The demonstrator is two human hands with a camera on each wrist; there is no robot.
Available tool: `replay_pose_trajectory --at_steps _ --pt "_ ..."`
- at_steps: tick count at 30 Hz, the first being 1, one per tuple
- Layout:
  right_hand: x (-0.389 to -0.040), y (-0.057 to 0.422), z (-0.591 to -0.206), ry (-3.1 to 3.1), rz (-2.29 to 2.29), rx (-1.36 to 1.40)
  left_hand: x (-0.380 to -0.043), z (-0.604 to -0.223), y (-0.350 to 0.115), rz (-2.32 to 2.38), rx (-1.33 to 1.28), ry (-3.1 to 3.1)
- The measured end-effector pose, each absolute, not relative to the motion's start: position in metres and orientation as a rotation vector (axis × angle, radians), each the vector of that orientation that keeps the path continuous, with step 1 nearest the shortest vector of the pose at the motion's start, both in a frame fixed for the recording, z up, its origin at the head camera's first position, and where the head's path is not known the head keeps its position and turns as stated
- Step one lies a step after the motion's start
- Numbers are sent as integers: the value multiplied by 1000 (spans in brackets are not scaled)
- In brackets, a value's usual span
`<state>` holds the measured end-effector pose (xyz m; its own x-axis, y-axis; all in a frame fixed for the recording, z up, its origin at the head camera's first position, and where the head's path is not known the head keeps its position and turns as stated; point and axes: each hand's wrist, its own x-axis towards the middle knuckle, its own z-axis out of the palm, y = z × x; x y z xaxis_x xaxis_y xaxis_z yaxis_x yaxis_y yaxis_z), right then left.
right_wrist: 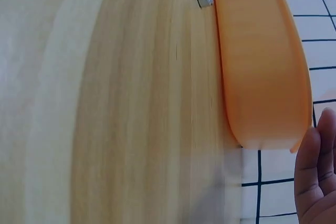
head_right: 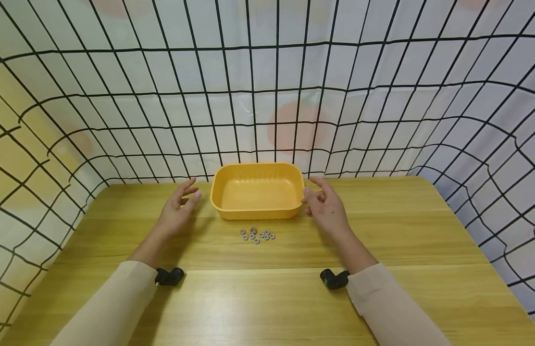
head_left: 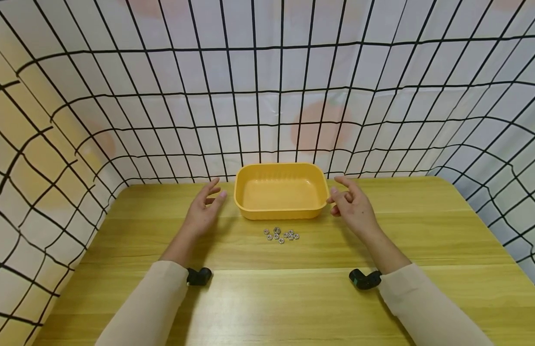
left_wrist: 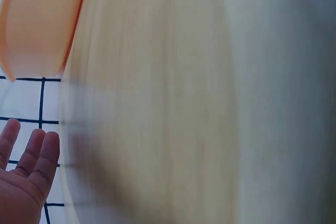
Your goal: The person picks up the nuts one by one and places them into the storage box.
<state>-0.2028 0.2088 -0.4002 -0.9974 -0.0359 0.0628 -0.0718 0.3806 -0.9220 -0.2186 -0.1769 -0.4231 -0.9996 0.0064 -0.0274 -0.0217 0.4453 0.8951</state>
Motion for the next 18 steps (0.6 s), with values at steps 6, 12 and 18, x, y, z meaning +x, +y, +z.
replay_pose_trajectory --at_steps 6,12,18 --pt "-198 205 -398 -2608 1764 162 -218 -424 -172 1662 -9 2627" --pt "-195 203 -402 -2628 1834 268 -219 -425 -167 1684 1 2618" --pt "-194 200 -408 -2668 1893 395 -220 -427 -162 1702 13 2617"
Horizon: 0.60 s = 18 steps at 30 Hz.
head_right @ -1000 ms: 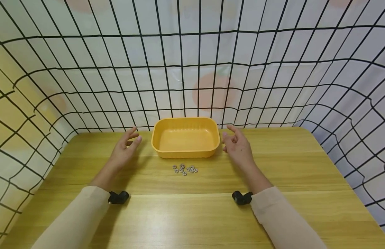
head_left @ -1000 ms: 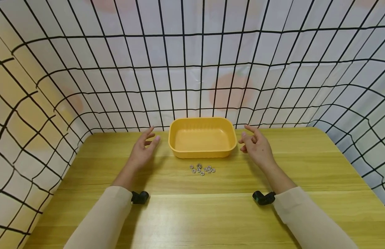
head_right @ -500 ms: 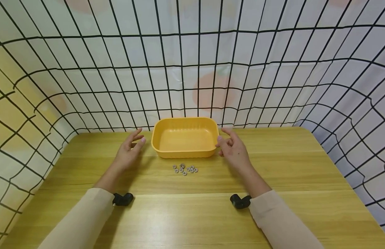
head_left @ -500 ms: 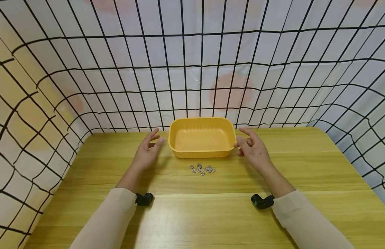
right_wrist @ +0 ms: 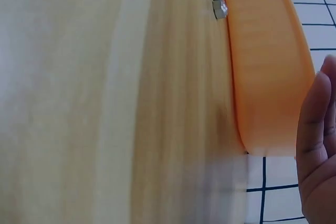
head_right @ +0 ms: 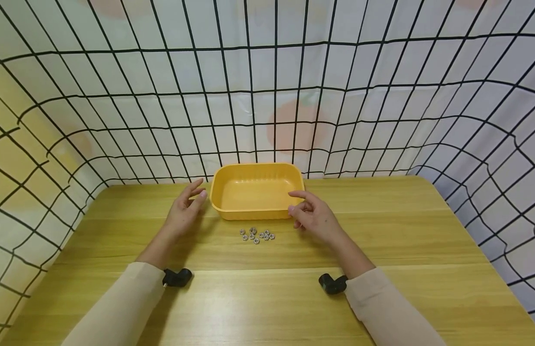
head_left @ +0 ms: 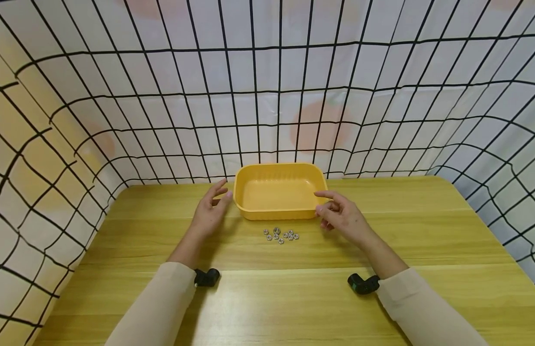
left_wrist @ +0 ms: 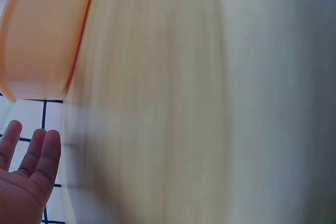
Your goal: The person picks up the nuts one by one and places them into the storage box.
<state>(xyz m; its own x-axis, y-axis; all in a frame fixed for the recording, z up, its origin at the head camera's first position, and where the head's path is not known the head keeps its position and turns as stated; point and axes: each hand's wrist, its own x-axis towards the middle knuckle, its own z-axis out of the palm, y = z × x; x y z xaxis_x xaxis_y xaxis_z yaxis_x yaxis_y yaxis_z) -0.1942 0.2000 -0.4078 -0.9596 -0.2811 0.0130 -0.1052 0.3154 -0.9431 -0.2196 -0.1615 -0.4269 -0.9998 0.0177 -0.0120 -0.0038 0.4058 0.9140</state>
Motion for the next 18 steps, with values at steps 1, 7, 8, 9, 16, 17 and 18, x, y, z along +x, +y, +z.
replay_pose_trajectory --at_steps 1,7,8,9,16,17,18 --pt "-194 199 -408 2412 -1707 -371 -219 -427 -161 1706 7 2617" --pt "-189 194 -412 2382 -1649 -420 -219 -428 -153 1792 -29 2587" --pt "-188 193 -413 2375 -1639 -420 -219 -428 -151 1811 -33 2576" --pt "-188 192 -414 2367 -1631 -419 -219 -428 -150 1826 -36 2564" --pt "-185 186 -421 2299 -1549 -374 -220 -428 -142 1898 -39 2518" --pt "-184 185 -422 2294 -1531 -366 -220 -428 -141 1904 -39 2514" --pt "-184 184 -423 2291 -1511 -358 -220 -429 -140 1911 -39 2509"
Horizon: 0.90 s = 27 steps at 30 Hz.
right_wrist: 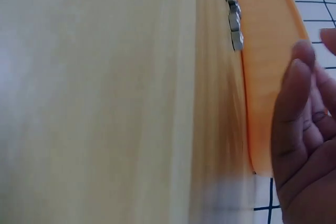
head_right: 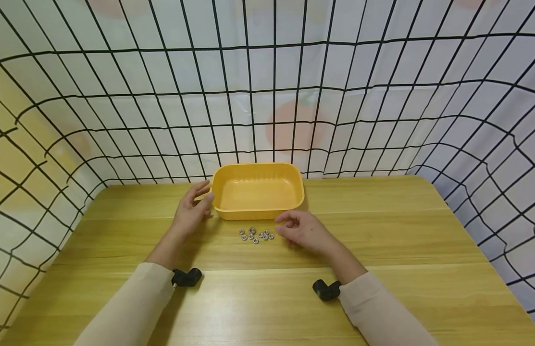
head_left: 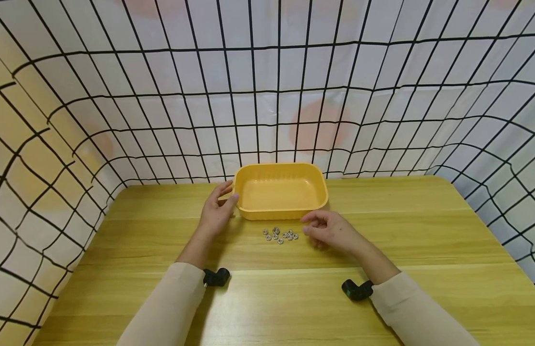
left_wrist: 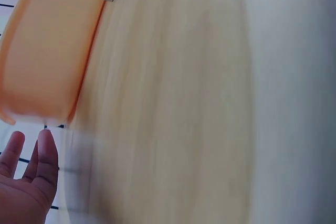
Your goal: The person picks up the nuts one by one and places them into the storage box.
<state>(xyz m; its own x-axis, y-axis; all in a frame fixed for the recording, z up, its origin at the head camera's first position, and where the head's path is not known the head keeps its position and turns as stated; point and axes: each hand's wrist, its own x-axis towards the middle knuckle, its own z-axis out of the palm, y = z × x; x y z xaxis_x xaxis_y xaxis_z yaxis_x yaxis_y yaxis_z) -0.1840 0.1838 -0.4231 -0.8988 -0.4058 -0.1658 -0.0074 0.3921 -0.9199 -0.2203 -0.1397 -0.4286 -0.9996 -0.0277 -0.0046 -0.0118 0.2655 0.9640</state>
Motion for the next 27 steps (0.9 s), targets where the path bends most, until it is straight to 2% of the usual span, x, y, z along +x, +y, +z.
replay_pose_trajectory --at_steps 27 --pt "-183 167 -440 2325 -1399 -267 -231 -438 -127 -2073 151 -2286"
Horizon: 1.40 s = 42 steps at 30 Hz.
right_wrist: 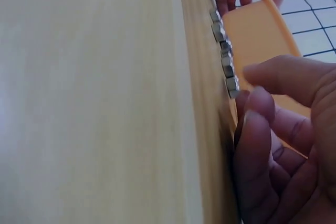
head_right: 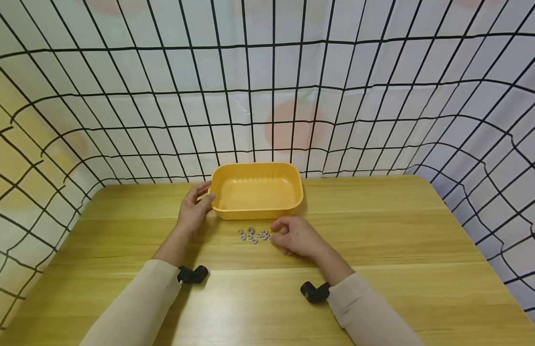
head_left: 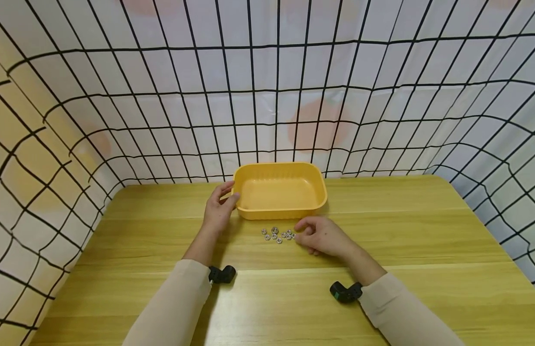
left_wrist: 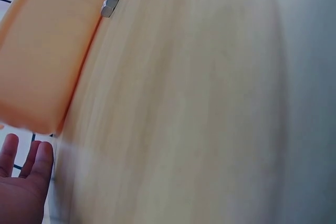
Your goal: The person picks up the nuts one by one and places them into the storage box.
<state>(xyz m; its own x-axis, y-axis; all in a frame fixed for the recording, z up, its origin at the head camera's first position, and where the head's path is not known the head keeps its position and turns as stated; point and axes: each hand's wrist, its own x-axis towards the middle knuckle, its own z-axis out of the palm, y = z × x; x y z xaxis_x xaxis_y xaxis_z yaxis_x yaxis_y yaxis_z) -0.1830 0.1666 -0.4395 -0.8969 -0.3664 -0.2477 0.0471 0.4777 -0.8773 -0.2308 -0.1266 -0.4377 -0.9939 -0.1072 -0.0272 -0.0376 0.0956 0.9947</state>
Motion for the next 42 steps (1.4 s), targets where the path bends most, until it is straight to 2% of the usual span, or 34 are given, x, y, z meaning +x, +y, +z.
replay_pose_trajectory --at_steps 16,42 --pt "-183 157 -445 2532 -1216 -304 -231 -439 -126 -2083 130 -2282" --pt "-182 157 -447 2563 -1254 -288 -235 -445 -127 -2089 146 -2266"
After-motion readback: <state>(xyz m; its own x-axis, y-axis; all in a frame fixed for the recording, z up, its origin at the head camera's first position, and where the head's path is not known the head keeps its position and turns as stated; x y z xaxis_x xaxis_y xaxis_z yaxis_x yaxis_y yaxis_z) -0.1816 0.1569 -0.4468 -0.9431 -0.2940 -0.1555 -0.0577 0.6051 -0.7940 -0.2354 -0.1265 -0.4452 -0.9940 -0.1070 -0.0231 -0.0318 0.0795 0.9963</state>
